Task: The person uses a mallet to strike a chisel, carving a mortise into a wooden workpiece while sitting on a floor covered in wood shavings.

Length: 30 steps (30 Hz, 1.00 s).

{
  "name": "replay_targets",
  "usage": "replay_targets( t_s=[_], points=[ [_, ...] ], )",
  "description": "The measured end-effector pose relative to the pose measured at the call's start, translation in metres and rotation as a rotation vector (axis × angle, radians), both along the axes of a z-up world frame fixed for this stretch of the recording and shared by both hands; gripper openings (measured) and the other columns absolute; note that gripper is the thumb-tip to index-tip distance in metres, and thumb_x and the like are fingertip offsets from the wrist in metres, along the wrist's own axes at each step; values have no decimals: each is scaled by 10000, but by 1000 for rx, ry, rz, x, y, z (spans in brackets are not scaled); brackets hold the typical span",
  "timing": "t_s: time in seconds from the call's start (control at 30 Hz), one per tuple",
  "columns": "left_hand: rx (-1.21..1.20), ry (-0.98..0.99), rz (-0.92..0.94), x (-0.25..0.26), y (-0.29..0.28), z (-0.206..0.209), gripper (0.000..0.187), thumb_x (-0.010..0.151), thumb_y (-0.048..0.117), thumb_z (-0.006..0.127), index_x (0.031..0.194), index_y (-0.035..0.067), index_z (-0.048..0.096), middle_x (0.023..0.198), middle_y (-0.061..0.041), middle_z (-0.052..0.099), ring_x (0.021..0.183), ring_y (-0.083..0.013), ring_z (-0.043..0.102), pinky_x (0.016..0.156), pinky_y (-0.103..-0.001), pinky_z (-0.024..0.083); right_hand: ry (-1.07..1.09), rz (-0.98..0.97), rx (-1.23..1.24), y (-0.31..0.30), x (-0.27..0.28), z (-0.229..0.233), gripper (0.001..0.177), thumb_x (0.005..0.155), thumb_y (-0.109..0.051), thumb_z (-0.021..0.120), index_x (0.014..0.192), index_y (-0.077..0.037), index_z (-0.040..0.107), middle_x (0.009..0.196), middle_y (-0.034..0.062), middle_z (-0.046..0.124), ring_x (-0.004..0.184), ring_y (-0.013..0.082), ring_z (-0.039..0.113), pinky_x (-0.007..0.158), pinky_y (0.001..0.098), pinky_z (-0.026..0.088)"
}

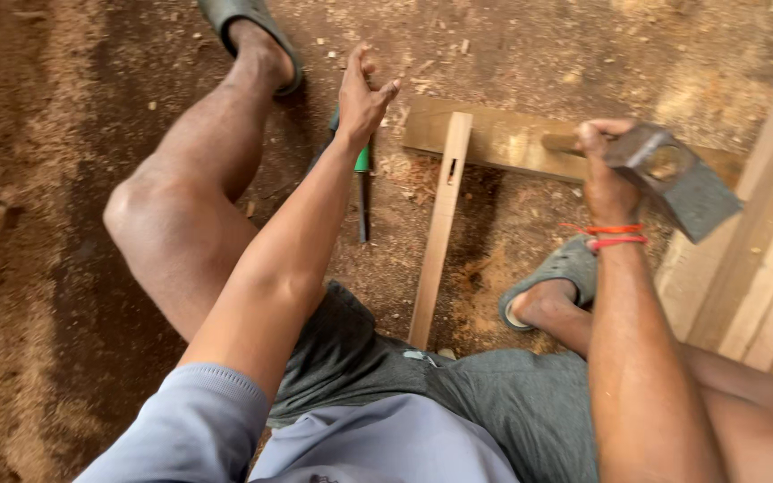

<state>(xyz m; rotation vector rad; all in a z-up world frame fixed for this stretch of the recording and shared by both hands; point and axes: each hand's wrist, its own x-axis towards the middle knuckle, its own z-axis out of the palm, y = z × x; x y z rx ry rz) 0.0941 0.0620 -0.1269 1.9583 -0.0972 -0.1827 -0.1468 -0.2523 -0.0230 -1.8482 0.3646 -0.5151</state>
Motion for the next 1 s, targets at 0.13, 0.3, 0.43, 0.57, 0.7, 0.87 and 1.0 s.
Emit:
replay_targets(
  t_s=[0.13,0.3,0.43,0.57,0.7,0.87,1.0],
  points=[
    [340,265,120,22,52,-42,355,874,187,791,1207,103,703,1083,-114,769,989,-229,740,904,-393,574,-53,-20,93,0,-2,7,240,1142,-213,766,1186,-20,631,1098,105,723,979,167,697,934,309,573],
    [523,301,98,21,117,-94,333,858,166,802,1172,92,717,1146,-125,747,1078,-279,705,960,-406,546,-124,-56,149,-7,-1,11,181,1125,-105,753,1151,-8,603,1109,115,693,1048,234,758,914,352,654],
    [578,323,-8,18,114,-110,419,864,191,805,1241,98,648,1243,-144,668,1157,-331,636,980,-453,507,-175,-57,185,-20,-8,5,195,1164,-70,748,1150,20,575,1038,114,648,936,234,688,887,321,562],
    [646,244,-31,7,97,-117,425,884,198,811,1243,90,610,1282,-196,566,1178,-410,576,1010,-487,484,-242,-109,232,-28,-7,5,237,1165,-65,795,1116,21,580,1003,129,663,903,257,709,881,342,566],
    [743,176,-44,2,94,-124,439,895,218,797,1220,64,546,1245,-194,557,1193,-428,539,966,-560,442,-226,-152,220,-23,-11,8,217,1167,-60,780,1135,18,580,972,146,688,935,265,734,901,359,573],
    [562,231,105,0,100,-120,418,984,164,674,1311,26,454,1234,-213,598,1102,-412,638,967,-516,506,-212,-139,164,-19,-7,10,207,1156,-97,768,1133,12,593,1000,138,692,923,250,740,899,361,606],
    [442,-40,146,5,100,-71,412,909,132,710,1205,17,447,1022,-194,612,877,-350,643,757,-473,526,-208,-116,158,-12,4,13,221,1134,-138,776,1146,4,607,1042,132,693,912,237,741,865,358,632]
  ],
)
